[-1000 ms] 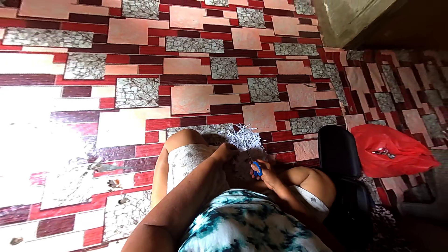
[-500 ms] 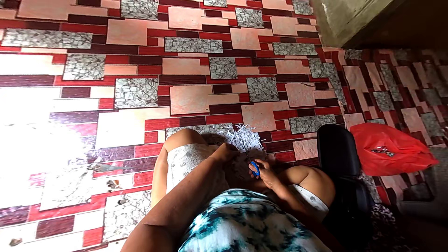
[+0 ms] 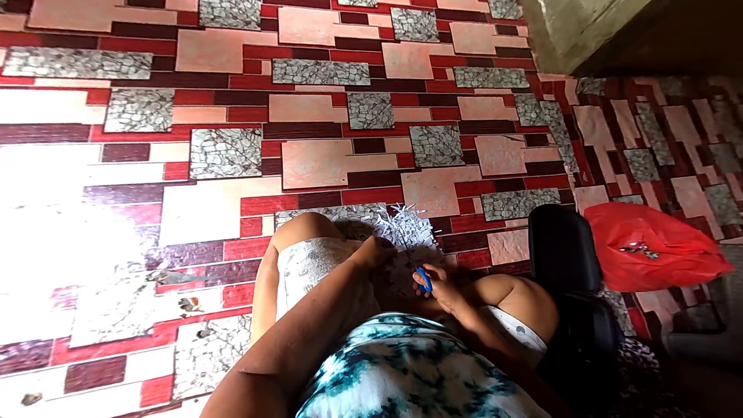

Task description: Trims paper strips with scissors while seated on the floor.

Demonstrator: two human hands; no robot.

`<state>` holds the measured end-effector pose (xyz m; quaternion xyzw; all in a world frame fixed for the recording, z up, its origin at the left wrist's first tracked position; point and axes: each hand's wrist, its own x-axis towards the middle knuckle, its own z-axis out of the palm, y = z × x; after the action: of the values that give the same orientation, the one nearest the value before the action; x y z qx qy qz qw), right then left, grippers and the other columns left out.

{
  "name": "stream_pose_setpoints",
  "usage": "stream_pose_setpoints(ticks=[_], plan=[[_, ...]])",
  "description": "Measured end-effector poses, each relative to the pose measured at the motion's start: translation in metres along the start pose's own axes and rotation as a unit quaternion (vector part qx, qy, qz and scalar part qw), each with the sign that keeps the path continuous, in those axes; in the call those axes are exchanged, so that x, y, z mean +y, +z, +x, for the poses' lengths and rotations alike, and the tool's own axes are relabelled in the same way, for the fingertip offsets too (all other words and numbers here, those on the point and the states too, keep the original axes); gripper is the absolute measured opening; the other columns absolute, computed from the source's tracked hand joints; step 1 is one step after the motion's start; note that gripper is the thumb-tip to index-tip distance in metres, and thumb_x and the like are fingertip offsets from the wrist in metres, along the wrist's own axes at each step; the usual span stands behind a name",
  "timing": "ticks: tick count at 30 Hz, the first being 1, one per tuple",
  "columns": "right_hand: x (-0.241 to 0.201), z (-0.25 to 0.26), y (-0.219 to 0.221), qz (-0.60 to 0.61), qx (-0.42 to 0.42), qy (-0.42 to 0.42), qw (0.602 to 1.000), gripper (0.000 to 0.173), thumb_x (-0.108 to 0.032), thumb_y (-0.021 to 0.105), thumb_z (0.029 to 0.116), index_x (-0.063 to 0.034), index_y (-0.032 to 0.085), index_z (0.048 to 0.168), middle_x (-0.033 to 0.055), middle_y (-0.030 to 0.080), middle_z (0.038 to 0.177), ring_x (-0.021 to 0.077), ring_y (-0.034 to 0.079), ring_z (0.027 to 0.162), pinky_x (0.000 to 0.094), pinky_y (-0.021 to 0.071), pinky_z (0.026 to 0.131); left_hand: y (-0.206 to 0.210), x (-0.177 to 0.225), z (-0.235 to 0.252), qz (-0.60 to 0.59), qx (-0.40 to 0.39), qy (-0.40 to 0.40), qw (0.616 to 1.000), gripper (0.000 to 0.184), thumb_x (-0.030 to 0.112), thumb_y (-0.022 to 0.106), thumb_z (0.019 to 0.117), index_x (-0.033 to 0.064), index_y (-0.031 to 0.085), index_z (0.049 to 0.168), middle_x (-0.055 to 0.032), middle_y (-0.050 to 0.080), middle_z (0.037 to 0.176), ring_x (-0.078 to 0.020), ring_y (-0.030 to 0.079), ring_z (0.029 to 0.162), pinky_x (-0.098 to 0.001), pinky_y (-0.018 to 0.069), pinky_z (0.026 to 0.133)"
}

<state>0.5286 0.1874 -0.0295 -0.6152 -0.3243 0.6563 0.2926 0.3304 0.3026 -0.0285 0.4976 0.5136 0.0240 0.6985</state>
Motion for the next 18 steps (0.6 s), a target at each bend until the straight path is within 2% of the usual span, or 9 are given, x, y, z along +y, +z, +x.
stream_pose_setpoints(ticks=[8,13,18], plan=[[-0.0003,0.0003,0.0008,0.001,0.005,-0.018,1.0,0.022,-0.011,0.064,0.0984,0.0031,0.061,0.115,0.0014,0.068,0.077,0.006,0.062,0.061,0.0198,0.0498,0.054,0.0006,0.0006,-0.0001,0.004,-0.01,-0.006,1.0,0.019,0.018,0.059,0.1048,0.0,0.066,0.108,0.001,0.063,0.071,-0.0015,0.052,0.052,-0.0174,0.0434,0.05],[-0.002,-0.0003,0.0009,-0.009,0.015,-0.04,0.999,0.016,-0.005,0.066,0.0959,0.0037,0.063,0.109,0.0,0.067,0.075,0.0052,0.062,0.06,0.0204,0.0534,0.057,-0.0001,-0.0004,0.0006,0.005,-0.011,0.002,1.0,0.019,0.017,0.059,0.1047,0.0003,0.067,0.105,0.0012,0.063,0.071,-0.0011,0.051,0.051,-0.0172,0.0432,0.05],[0.0004,0.0003,-0.0013,0.002,-0.001,-0.003,1.0,0.021,-0.012,0.062,0.0996,0.002,0.06,0.115,0.0021,0.067,0.078,0.0072,0.063,0.063,0.0208,0.0501,0.055,0.0005,0.0006,-0.0002,0.003,-0.007,-0.001,1.0,0.019,0.017,0.058,0.1054,-0.0006,0.066,0.107,0.0008,0.063,0.071,-0.0013,0.051,0.051,-0.0171,0.0432,0.05]])
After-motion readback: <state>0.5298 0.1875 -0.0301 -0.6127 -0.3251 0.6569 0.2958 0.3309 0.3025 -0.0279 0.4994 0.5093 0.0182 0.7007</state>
